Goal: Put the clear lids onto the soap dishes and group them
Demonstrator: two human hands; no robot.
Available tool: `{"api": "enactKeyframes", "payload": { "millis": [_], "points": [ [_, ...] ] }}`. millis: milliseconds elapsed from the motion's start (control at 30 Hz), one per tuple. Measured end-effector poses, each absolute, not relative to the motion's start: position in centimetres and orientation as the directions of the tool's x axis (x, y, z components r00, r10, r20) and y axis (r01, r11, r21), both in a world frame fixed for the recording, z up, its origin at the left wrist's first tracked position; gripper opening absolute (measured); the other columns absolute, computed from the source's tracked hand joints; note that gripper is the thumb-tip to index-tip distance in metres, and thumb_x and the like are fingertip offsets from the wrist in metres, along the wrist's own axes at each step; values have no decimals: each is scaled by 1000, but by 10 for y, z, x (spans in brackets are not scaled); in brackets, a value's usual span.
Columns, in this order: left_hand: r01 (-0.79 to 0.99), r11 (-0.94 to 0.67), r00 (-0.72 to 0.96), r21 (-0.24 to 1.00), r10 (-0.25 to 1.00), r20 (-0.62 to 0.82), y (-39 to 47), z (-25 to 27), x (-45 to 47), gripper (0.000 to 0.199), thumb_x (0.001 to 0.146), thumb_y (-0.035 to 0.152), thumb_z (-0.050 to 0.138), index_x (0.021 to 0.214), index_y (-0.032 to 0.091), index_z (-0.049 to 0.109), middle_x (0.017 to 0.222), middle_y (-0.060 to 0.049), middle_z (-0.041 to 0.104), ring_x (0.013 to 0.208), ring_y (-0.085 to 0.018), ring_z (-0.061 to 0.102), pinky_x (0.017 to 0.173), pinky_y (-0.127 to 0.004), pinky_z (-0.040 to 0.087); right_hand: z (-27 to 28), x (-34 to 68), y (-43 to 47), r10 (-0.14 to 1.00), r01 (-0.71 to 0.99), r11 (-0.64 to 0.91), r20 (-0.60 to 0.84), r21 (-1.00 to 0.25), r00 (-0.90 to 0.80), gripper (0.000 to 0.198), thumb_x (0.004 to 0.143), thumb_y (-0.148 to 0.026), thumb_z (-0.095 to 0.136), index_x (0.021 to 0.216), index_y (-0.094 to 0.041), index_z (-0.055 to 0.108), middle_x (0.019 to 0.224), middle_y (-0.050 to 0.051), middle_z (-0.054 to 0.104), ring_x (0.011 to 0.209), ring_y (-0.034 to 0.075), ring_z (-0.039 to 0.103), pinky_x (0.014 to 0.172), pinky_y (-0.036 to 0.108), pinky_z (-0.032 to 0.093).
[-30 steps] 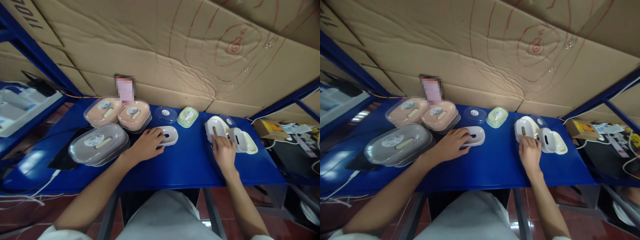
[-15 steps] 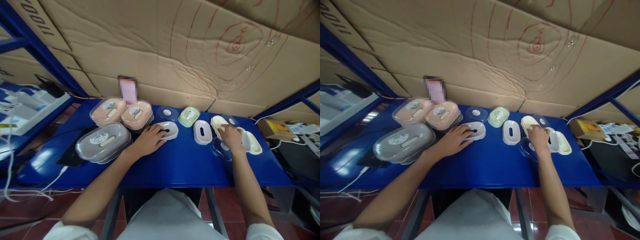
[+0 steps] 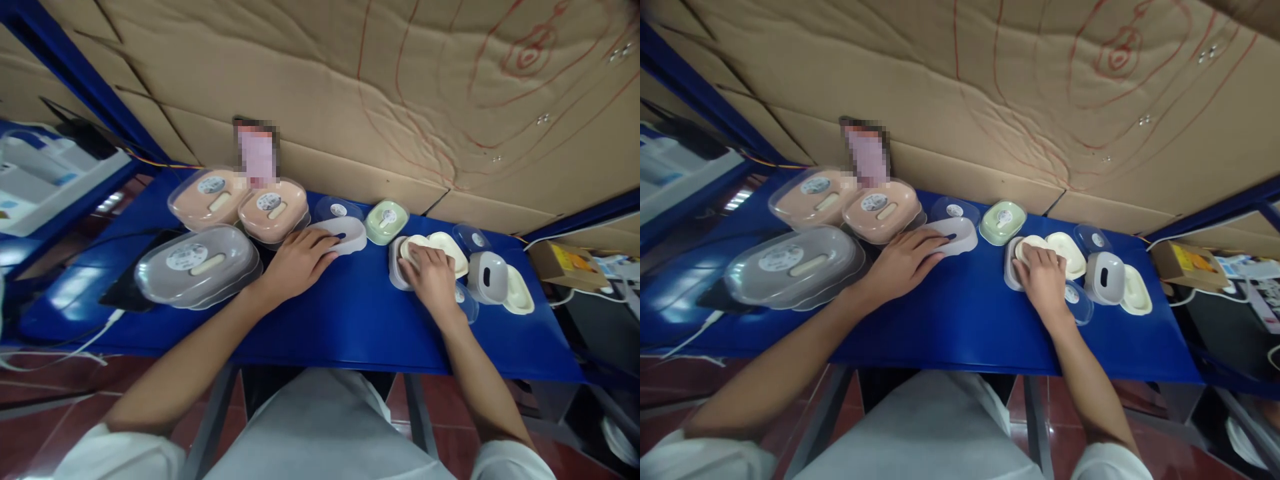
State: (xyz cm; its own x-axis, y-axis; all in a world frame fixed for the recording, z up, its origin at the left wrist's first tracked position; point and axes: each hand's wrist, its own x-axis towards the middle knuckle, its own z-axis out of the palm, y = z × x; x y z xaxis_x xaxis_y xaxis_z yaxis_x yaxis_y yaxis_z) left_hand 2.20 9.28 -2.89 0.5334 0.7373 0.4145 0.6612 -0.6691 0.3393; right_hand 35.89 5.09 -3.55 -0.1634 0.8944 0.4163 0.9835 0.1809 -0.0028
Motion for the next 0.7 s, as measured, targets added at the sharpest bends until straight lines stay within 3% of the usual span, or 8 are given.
{"api": "enactKeyframes", "payload": {
  "millis": [133,300,400,533,633,700],
  "points": [
    [662,-652,478,370,747,461,95,-29,21,42,116,41,41,140,19,67,139,-13,71,133,-32,66,117,-53,50,-32,352,41,863,958,276,457,-74,-213,39,114,-34,47,141,-18,70,126,17,77,115,34,70,97,48,50],
    [619,-659,452,428,744,493,93,-26,20,40,115,39,43,141,21,67,141,-13,70,135,-29,63,120,-50,47,-40,289,20,713,749,660,357,-53,-603,37,112,-22,53,145,-28,70,128,7,80,115,25,72,100,41,54],
    [615,-667,483,421,740,468,92,-29,23,40,114,39,43,140,21,69,139,-13,70,133,-29,64,116,-50,48,-55,263,22,597,603,795,273,-73,-754,40,113,-19,51,149,-28,67,128,5,80,115,23,72,98,39,57],
    [621,-694,548,364,717,432,88,-35,29,41,115,40,42,139,22,70,135,-12,72,130,-29,65,112,-48,48,-58,272,29,611,588,785,399,-195,-684,34,112,-28,56,143,-27,70,125,7,79,121,24,72,104,43,58],
    [612,-737,621,288,673,402,82,-38,33,42,113,49,48,136,24,73,130,-12,74,125,-30,67,104,-47,48,-49,292,33,721,695,661,494,-282,-485,45,110,-36,60,154,-25,61,143,14,71,137,31,65,115,51,54],
    [607,-760,670,234,647,363,77,-38,36,45,111,56,52,132,23,75,128,-12,75,121,-30,69,98,-46,49,-43,302,39,748,719,638,441,-275,-496,58,109,-44,63,162,-23,53,160,17,60,151,34,54,124,56,48]
  ]
}}
